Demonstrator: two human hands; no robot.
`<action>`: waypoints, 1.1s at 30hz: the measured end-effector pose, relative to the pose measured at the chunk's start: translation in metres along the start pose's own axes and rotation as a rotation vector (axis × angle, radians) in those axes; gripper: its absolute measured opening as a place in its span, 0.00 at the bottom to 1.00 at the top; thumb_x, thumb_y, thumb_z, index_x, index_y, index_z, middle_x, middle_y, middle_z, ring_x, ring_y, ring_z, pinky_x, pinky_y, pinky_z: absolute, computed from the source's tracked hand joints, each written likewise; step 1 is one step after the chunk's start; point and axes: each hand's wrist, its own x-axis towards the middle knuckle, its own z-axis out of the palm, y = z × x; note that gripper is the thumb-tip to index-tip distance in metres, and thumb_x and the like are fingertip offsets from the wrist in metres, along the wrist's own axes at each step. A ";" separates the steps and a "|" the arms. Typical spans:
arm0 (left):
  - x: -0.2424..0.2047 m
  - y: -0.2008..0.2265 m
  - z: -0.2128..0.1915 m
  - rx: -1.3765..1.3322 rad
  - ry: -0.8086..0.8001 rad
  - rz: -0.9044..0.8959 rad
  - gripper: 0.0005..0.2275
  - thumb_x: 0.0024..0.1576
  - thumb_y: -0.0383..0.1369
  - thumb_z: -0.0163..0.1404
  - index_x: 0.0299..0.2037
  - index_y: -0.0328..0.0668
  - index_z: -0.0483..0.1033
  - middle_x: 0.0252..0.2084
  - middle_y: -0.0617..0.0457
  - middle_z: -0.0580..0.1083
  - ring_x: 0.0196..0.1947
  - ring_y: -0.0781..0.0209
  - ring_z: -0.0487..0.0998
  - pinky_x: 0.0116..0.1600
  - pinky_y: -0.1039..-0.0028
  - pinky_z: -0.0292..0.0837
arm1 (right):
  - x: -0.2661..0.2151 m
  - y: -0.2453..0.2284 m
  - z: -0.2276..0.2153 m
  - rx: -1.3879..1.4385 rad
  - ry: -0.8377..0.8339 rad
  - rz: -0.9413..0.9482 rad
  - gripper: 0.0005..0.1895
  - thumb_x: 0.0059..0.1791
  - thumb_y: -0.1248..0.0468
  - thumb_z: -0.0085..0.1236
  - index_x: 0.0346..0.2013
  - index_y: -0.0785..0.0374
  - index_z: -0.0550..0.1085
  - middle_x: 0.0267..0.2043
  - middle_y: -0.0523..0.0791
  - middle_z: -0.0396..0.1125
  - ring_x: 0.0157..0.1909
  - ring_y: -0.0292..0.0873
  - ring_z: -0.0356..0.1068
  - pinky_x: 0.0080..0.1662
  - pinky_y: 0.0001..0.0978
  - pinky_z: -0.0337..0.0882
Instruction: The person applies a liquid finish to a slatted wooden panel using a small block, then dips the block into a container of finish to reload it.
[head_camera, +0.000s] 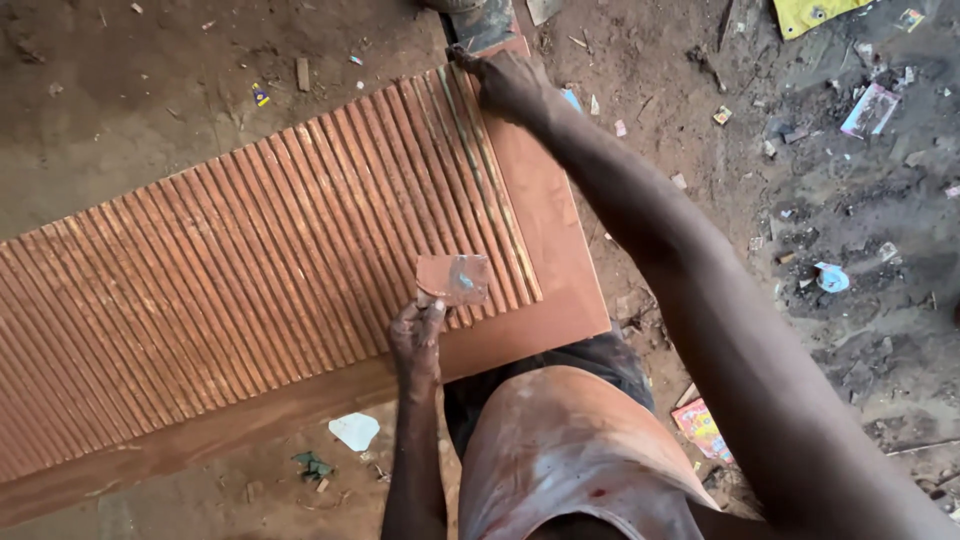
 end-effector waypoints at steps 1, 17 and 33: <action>0.001 0.004 0.001 -0.045 -0.016 0.001 0.09 0.63 0.31 0.56 0.45 0.30 0.81 0.30 0.66 0.68 0.28 0.79 0.61 0.32 0.84 0.53 | 0.002 0.001 -0.003 0.051 -0.020 -0.002 0.42 0.46 0.72 0.43 0.73 0.34 0.61 0.25 0.51 0.75 0.25 0.45 0.73 0.31 0.43 0.74; 0.011 -0.004 -0.004 -0.175 -0.095 0.003 0.06 0.62 0.29 0.55 0.43 0.34 0.80 0.32 0.65 0.73 0.29 0.78 0.66 0.34 0.83 0.59 | -0.036 -0.016 -0.021 0.265 -0.137 0.148 0.39 0.51 0.71 0.42 0.75 0.37 0.56 0.25 0.56 0.73 0.21 0.47 0.74 0.28 0.41 0.77; 0.025 0.037 -0.056 -0.071 -0.316 0.041 0.09 0.62 0.30 0.54 0.47 0.32 0.80 0.41 0.58 0.79 0.41 0.72 0.77 0.51 0.81 0.75 | -0.313 -0.055 0.060 0.124 -0.109 0.156 0.40 0.48 0.64 0.48 0.75 0.35 0.57 0.14 0.53 0.57 0.15 0.56 0.60 0.22 0.49 0.60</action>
